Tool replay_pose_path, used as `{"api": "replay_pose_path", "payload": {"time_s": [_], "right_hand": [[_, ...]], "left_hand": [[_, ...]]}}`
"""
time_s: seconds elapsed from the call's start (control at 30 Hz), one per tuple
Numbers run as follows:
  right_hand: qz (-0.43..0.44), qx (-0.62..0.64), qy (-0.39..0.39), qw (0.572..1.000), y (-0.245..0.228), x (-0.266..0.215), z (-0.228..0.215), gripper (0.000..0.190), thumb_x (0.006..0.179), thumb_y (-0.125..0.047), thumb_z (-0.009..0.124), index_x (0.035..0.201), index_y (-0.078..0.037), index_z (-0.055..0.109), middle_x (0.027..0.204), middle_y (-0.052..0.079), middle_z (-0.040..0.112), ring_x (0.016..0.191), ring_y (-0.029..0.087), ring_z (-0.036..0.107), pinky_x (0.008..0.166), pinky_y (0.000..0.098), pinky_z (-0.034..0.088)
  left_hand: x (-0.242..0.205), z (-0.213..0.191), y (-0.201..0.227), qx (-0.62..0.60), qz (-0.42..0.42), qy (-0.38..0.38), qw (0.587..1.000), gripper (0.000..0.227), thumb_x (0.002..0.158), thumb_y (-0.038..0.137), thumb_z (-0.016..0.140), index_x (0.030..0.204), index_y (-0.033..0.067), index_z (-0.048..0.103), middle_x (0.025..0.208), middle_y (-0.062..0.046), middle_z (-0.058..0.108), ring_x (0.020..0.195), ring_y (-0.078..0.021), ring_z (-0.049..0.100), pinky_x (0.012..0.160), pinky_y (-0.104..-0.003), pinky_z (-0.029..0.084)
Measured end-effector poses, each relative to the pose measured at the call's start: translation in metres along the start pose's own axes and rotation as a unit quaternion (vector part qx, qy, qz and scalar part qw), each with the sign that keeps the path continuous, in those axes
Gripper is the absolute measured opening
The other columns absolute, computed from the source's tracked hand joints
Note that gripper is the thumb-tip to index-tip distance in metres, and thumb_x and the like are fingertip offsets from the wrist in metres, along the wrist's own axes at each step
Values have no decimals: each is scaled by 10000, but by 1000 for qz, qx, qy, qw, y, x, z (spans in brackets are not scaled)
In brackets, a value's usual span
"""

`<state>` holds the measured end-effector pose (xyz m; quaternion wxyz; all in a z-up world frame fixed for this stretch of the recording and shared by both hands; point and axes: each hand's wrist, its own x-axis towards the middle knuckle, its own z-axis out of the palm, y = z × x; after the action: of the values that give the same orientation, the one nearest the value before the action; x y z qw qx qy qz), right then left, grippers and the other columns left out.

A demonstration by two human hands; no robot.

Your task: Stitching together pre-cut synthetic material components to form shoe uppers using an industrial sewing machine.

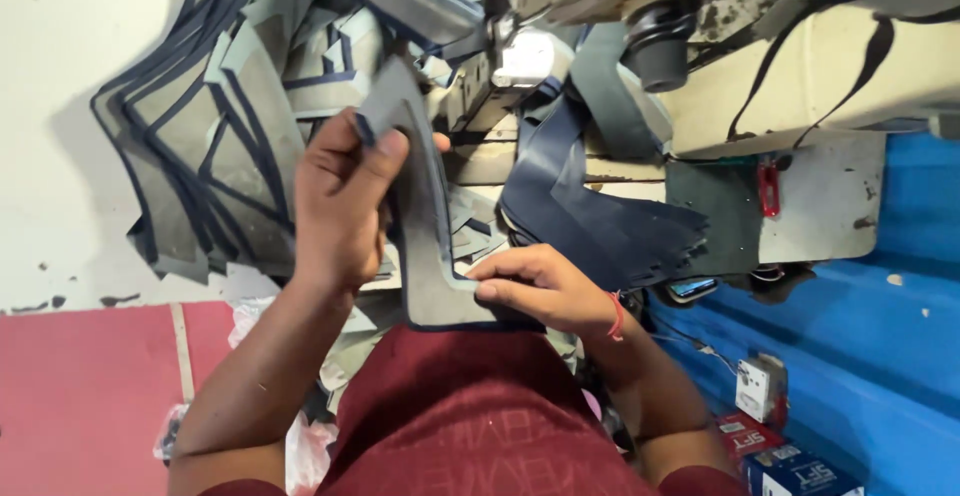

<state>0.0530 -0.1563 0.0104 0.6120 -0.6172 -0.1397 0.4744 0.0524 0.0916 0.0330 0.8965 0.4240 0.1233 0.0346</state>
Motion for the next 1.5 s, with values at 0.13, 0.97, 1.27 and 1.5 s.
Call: {"api": "replay_pose_path", "payload": {"time_s": [0.13, 0.97, 1.27, 1.5], "right_hand": [[52, 57, 9, 997, 27, -18, -12, 188, 971, -129, 675, 1070, 27, 712, 855, -42, 651, 791, 36, 557, 688, 227, 451], [-7, 169, 43, 985, 55, -13, -9, 150, 969, -95, 698, 1000, 51, 704, 886, -1, 661, 805, 62, 554, 728, 237, 440], [-56, 161, 99, 980, 29, -11, -19, 140, 1012, -109, 672, 1006, 29, 695, 893, -17, 655, 828, 49, 555, 750, 215, 448], [-42, 86, 135, 986, -23, -3, -38, 152, 1002, -118, 659, 1022, 24, 707, 854, -27, 672, 759, 34, 559, 665, 203, 434]], "left_hand": [[13, 23, -15, 39, -16, -51, 998, 229, 1067, 109, 631, 1235, -45, 606, 1076, -166, 747, 975, -184, 708, 869, -311, 579], [50, 35, -22, 43, -15, -72, 996, 292, 1009, -4, 615, 1253, 9, 456, 1095, -168, 696, 958, -181, 733, 835, -310, 602], [0, 23, -38, -37, -204, -86, 975, 277, 1033, 213, 538, 1132, -45, 554, 961, -205, 733, 813, -211, 732, 743, -333, 611], [21, 29, -29, 8, -162, -112, 980, 255, 1030, 162, 593, 1149, -61, 560, 1020, -218, 759, 826, -211, 737, 724, -340, 616]]}}
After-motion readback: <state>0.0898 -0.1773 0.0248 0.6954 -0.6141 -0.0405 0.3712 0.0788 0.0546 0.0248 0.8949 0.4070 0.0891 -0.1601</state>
